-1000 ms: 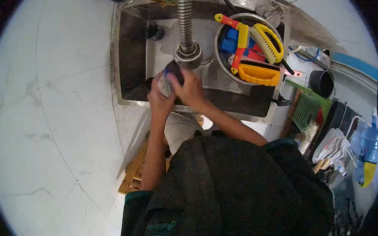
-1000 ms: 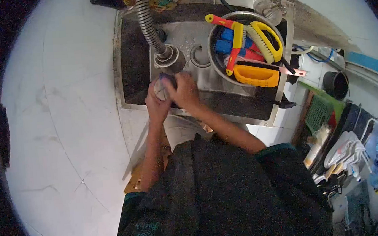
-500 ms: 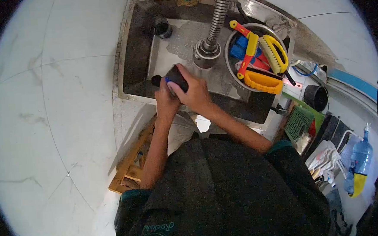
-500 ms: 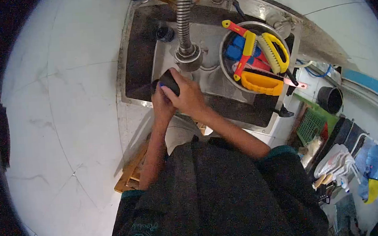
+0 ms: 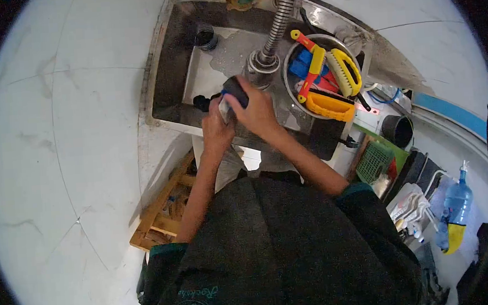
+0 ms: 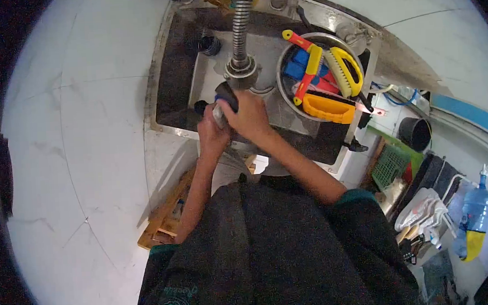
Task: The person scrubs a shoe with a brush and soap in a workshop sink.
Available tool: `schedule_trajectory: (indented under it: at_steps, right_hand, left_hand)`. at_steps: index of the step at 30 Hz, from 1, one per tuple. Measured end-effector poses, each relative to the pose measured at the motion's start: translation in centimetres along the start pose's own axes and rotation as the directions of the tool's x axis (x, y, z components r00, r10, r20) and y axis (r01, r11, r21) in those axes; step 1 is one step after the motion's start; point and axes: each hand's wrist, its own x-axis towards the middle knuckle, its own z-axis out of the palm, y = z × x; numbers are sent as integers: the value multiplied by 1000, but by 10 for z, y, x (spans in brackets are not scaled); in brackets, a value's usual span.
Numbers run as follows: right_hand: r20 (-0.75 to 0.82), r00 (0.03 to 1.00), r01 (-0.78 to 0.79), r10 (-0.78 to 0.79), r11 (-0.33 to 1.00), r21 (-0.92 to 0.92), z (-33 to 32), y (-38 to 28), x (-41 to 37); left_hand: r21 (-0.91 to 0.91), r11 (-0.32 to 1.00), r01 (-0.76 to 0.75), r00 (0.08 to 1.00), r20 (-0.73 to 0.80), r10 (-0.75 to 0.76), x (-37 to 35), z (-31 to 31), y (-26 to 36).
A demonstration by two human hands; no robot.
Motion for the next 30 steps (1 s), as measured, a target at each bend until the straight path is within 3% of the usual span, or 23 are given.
schedule_trajectory:
  at_steps: [1,6,7,9,11,12,13,14,16,17,18,19,20,22,24,25,26,28,30]
  right_hand:
    - [5,995,99,-99,995,-34,4,-3,-8]
    - [60,994,94,-94,996,5,4,1,-1]
    - [60,992,112,-112,994,5,8,-2,-3]
    - [56,998,34,-38,997,64,7,-1,-3]
    - [-123,992,19,-5,994,111,29,-2,-8]
    - [-215,976,15,17,990,143,40,-3,-13]
    - [-210,977,69,-32,983,169,43,-4,-17]
    - [-153,985,-58,84,984,169,47,7,-11]
    - [-28,949,-307,314,941,144,52,38,1]
    - [-54,944,-300,325,916,268,65,44,-1]
    - [-112,968,-183,225,936,302,68,36,-3]
    - [-174,976,-67,129,944,324,67,25,-10]
    - [-225,973,28,52,942,336,68,18,-22]
    - [-206,976,-18,76,962,272,66,29,-10]
    - [-173,982,-27,70,970,240,69,21,-6]
    - [-176,983,99,-46,948,301,59,10,-13]
    - [-111,993,-6,40,957,292,56,18,-8]
    - [29,977,-210,209,947,242,50,40,2]
    - [16,994,-112,112,956,271,55,42,-2]
  left_hand:
    - [-14,1000,5,1000,-1,-5,1,0,-6]
    - [-56,983,172,983,70,-168,-1,0,-9]
    - [-170,985,-5,1000,-23,1,-5,0,-17]
    - [-111,990,85,996,2,-85,-9,-3,-14]
    - [-82,968,239,970,65,-234,4,-7,-10]
    - [-122,975,187,982,27,-185,5,-10,-14]
    - [-158,980,124,992,-12,-128,6,-12,-19]
    - [-194,979,66,996,-44,-76,4,-15,-23]
    - [-98,992,85,996,-4,-86,4,-21,-17]
    - [-72,994,85,996,-6,-86,0,-19,-21]
    - [-41,997,72,997,-9,-73,3,-22,-26]
    - [-95,983,157,986,63,-151,3,-28,-24]
    - [-68,991,111,989,101,-104,3,-32,-24]
    - [-41,999,17,987,158,-11,7,-37,-17]
    - [-34,992,119,977,181,-111,8,-42,-15]
    - [-31,986,165,969,192,-157,8,-40,-23]
    - [-29,976,218,956,206,-208,7,-39,-27]
    - [-22,994,111,973,205,-104,6,-37,-25]
    - [31,997,73,971,228,-78,14,-42,-23]
